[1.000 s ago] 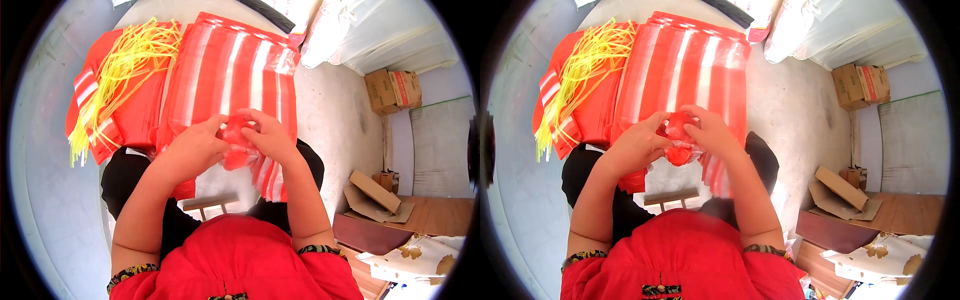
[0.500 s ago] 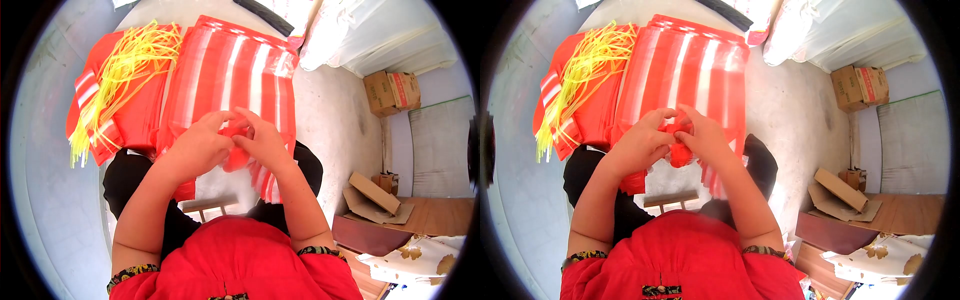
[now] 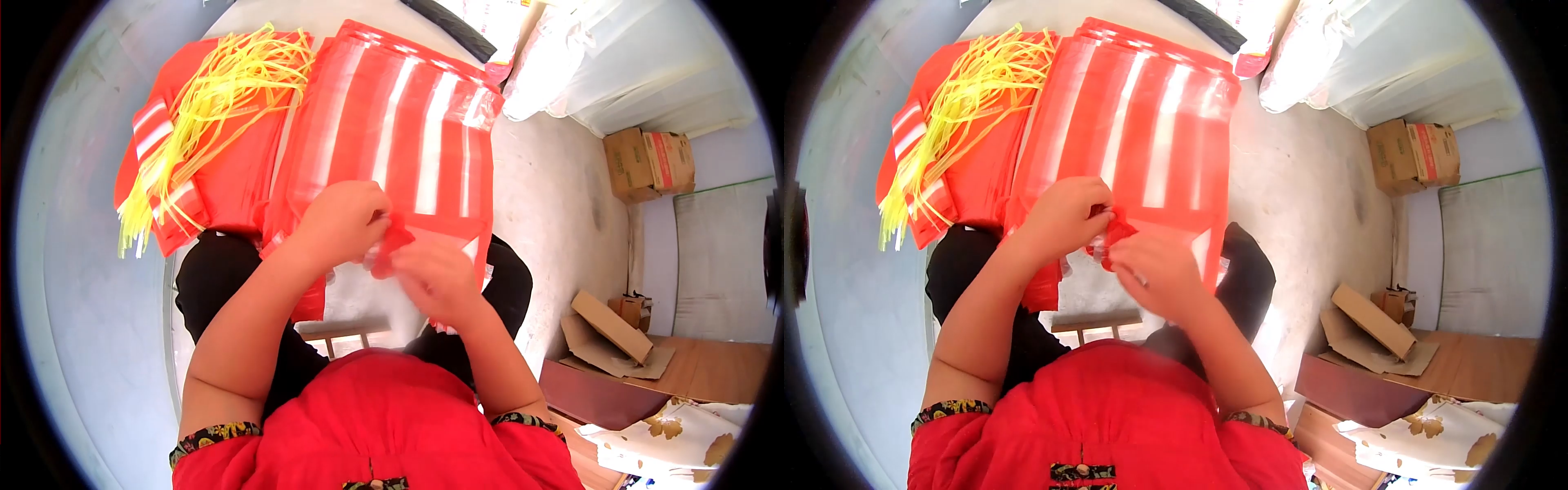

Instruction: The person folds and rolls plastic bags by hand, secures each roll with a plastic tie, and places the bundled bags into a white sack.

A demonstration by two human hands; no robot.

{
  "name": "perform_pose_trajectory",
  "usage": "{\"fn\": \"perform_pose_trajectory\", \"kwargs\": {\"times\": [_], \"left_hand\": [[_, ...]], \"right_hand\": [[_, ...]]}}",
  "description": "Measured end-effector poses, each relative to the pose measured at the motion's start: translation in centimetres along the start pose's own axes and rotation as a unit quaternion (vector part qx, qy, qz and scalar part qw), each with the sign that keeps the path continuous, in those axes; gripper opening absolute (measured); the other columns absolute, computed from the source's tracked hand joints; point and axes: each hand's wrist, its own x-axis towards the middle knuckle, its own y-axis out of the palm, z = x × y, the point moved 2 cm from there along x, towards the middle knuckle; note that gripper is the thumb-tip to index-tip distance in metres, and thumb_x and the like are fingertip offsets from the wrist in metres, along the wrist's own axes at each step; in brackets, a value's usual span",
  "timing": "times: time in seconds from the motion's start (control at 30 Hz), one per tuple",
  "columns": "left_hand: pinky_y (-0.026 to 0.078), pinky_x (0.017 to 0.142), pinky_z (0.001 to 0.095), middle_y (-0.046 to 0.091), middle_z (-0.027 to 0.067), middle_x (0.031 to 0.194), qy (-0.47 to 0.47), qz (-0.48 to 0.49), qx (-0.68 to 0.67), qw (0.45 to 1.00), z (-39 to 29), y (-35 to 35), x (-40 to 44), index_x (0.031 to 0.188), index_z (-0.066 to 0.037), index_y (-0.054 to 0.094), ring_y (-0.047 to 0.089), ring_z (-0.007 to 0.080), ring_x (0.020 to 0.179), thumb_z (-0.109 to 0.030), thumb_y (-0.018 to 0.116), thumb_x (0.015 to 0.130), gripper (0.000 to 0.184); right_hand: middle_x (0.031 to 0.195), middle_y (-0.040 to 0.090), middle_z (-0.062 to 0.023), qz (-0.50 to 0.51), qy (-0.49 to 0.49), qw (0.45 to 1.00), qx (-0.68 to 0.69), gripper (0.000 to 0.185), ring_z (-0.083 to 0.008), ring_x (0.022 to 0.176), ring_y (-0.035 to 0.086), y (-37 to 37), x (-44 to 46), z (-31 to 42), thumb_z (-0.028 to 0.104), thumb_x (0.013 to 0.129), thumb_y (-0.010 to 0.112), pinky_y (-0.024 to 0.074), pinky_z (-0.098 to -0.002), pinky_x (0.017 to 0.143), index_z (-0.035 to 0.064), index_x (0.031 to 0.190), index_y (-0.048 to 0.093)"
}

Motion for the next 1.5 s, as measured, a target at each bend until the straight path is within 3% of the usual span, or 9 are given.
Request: {"fn": "perform_pose_trajectory", "kwargs": {"times": [0.1, 0.37, 0.57, 0.67, 0.9, 1.1, 1.3, 1.37, 1.5], "left_hand": [[0.053, 0.075, 0.0449, 0.068, 0.0181, 0.085, -0.029, -0.003, -0.018, 0.999, -0.1, -0.1, 0.0, 0.091, 0.001, 0.069, 0.067, 0.0379, 0.085, -0.006, 0.071, 0.086, 0.009], [0.056, 0.079, 0.0436, 0.071, 0.0206, 0.091, -0.115, 0.013, -0.067, 0.991, -0.5, -0.7, 0.0, 0.115, -0.001, 0.067, 0.072, 0.0380, 0.091, -0.005, 0.066, 0.094, 0.022], [0.055, 0.086, 0.0437, 0.068, 0.0172, 0.110, 0.022, 0.053, -0.021, 0.998, -0.4, -1.5, -0.7, 0.115, -0.004, 0.069, 0.068, 0.0364, 0.104, -0.007, 0.074, 0.087, 0.029], [0.054, 0.090, 0.0429, 0.065, 0.0151, 0.116, 0.010, 0.078, -0.025, 0.997, -0.1, -1.6, -1.4, 0.114, -0.005, 0.070, 0.065, 0.0356, 0.109, -0.006, 0.077, 0.082, 0.032], [0.055, 0.090, 0.0433, 0.066, 0.0150, 0.110, 0.056, 0.078, 0.059, 0.994, -0.4, -2.2, -1.7, 0.112, -0.002, 0.072, 0.066, 0.0352, 0.106, -0.003, 0.074, 0.080, 0.033], [0.055, 0.090, 0.0435, 0.068, 0.0136, 0.106, 0.043, 0.057, 0.104, 0.992, -0.5, -2.4, -1.6, 0.111, -0.001, 0.072, 0.066, 0.0341, 0.105, -0.004, 0.068, 0.082, 0.030], [0.054, 0.088, 0.0439, 0.067, 0.0132, 0.099, 0.065, -0.011, 0.090, 0.994, -0.9, -4.4, -2.0, 0.106, -0.001, 0.070, 0.065, 0.0354, 0.100, -0.002, 0.070, 0.080, 0.026], [0.054, 0.087, 0.0437, 0.065, 0.0136, 0.096, 0.071, -0.049, 0.094, 0.992, -0.8, -5.1, -2.4, 0.105, -0.002, 0.069, 0.065, 0.0353, 0.099, -0.002, 0.071, 0.078, 0.026], [0.053, 0.081, 0.0452, 0.066, 0.0161, 0.091, -0.029, -0.007, 0.061, 0.998, 0.6, -6.5, -3.6, 0.103, -0.001, 0.068, 0.065, 0.0378, 0.092, -0.006, 0.072, 0.084, 0.020]], "right_hand": [[0.115, 0.074, -0.0110, 0.018, -0.075, 0.996, -0.053, 0.022, -0.0297, 0.105, 0.071, 1.2, -0.3, 0.6, 0.003, 0.082, 0.075, 0.0597, -0.0400, 0.090, 0.0025, 0.104, 0.074], [0.128, 0.071, -0.0120, 0.006, -0.026, 0.990, -0.140, 0.037, -0.0315, 0.123, 0.065, 1.4, 0.5, -1.5, 0.006, 0.080, 0.079, 0.0561, -0.0417, 0.103, 0.0010, 0.116, 0.075], [0.131, 0.069, -0.0132, 0.022, 0.024, 0.994, -0.103, 0.042, -0.0328, 0.125, 0.064, 1.3, 0.9, -2.4, 0.006, 0.081, 0.079, 0.0544, -0.0421, 0.105, 0.0008, 0.123, 0.072], [0.132, 0.069, -0.0137, 0.027, 0.030, 0.994, -0.099, 0.043, -0.0335, 0.124, 0.065, 1.1, 0.9, -2.8, 0.007, 0.082, 0.078, 0.0543, -0.0429, 0.105, 0.0008, 0.124, 0.072], [0.128, 0.072, -0.0152, 0.044, 0.061, 0.996, -0.056, 0.038, -0.0347, 0.117, 0.069, 0.2, 1.9, -3.2, 0.004, 0.085, 0.076, 0.0565, -0.0436, 0.100, 0.0002, 0.123, 0.071], [0.125, 0.073, -0.0134, 0.015, -0.003, 0.985, -0.171, 0.040, -0.0333, 0.115, 0.069, 1.0, 2.0, -3.2, 0.002, 0.087, 0.068, 0.0566, -0.0427, 0.099, 0.0015, 0.127, 0.069], [0.123, 0.073, -0.0136, 0.025, 0.099, 0.983, -0.154, 0.039, -0.0308, 0.110, 0.072, 0.4, 2.5, -2.9, 0.002, 0.091, 0.063, 0.0590, -0.0407, 0.093, 0.0057, 0.131, 0.066], [0.117, 0.074, -0.0145, 0.094, 0.187, 0.972, -0.104, 0.033, -0.0313, 0.103, 0.073, -1.0, 3.6, -1.8, 0.004, 0.095, 0.061, 0.0597, -0.0408, 0.088, 0.0066, 0.128, 0.067], [0.101, 0.074, -0.0173, 0.160, 0.260, 0.952, 0.000, 0.029, -0.0348, 0.094, 0.072, -3.5, 4.9, -1.4, 0.008, 0.097, 0.063, 0.0569, -0.0423, 0.080, 0.0063, 0.125, 0.068]]}}
